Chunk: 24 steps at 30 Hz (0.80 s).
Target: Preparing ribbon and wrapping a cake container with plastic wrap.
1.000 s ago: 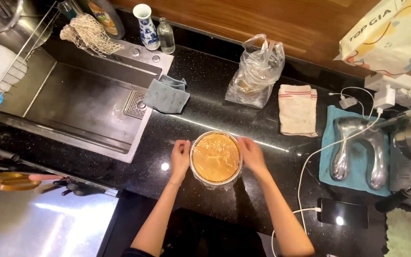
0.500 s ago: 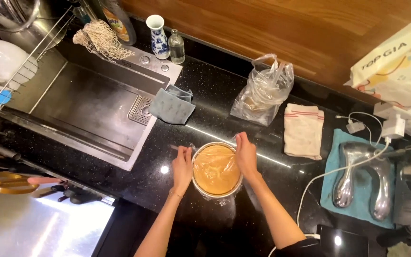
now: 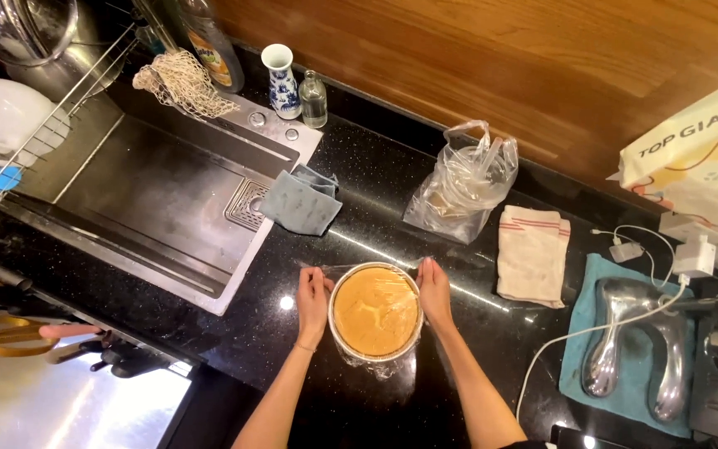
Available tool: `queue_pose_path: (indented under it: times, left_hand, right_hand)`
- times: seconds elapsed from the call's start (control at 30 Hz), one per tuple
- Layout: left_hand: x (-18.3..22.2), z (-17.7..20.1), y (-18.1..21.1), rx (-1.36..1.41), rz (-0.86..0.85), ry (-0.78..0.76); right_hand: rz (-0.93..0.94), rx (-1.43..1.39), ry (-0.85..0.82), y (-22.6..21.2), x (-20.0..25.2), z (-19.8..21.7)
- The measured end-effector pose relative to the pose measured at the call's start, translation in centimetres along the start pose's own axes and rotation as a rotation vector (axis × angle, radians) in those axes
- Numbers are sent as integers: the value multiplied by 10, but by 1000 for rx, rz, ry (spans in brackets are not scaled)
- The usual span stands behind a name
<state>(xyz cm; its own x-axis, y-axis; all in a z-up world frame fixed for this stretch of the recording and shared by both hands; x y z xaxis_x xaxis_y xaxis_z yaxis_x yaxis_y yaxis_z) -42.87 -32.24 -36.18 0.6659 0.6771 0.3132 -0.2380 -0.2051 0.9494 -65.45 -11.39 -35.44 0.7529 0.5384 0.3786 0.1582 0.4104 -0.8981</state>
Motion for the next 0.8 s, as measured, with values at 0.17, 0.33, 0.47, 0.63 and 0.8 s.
queue_pose_path:
  times: [0.17,0.33,0.47,0.63,0.8]
  left_hand:
    - [-26,10,-14,-120,41,-68]
    - [-26,9,5,-227,53,-112]
    - [-12,19,-13,396,276,7]
    - [88,24,79,377,294,-27]
    - [145,2,56,191,457,-207]
  right_hand:
    - [-3,65,-154,33,-35,4]
    - [-24,-93,-79,14,-14,-8]
    - [-219,-505,-83,6,34,-13]
    - [-159,-295,156,6,72,30]
    - [203,262,243,-86,153,-20]
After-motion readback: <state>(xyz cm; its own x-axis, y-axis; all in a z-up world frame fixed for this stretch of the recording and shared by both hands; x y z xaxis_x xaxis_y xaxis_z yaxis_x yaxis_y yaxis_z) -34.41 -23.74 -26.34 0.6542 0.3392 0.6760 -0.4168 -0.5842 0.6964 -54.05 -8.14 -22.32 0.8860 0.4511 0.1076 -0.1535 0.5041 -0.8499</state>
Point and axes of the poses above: each hand's wrist, its own x-axis away from the middle knuckle, its own z-axis out of the back of the hand, y = z × x, the point moved 3 cm from there along -x, towards the middle knuckle, and after that the axes turned 13 degrees about -y, right-handed, at the moved point
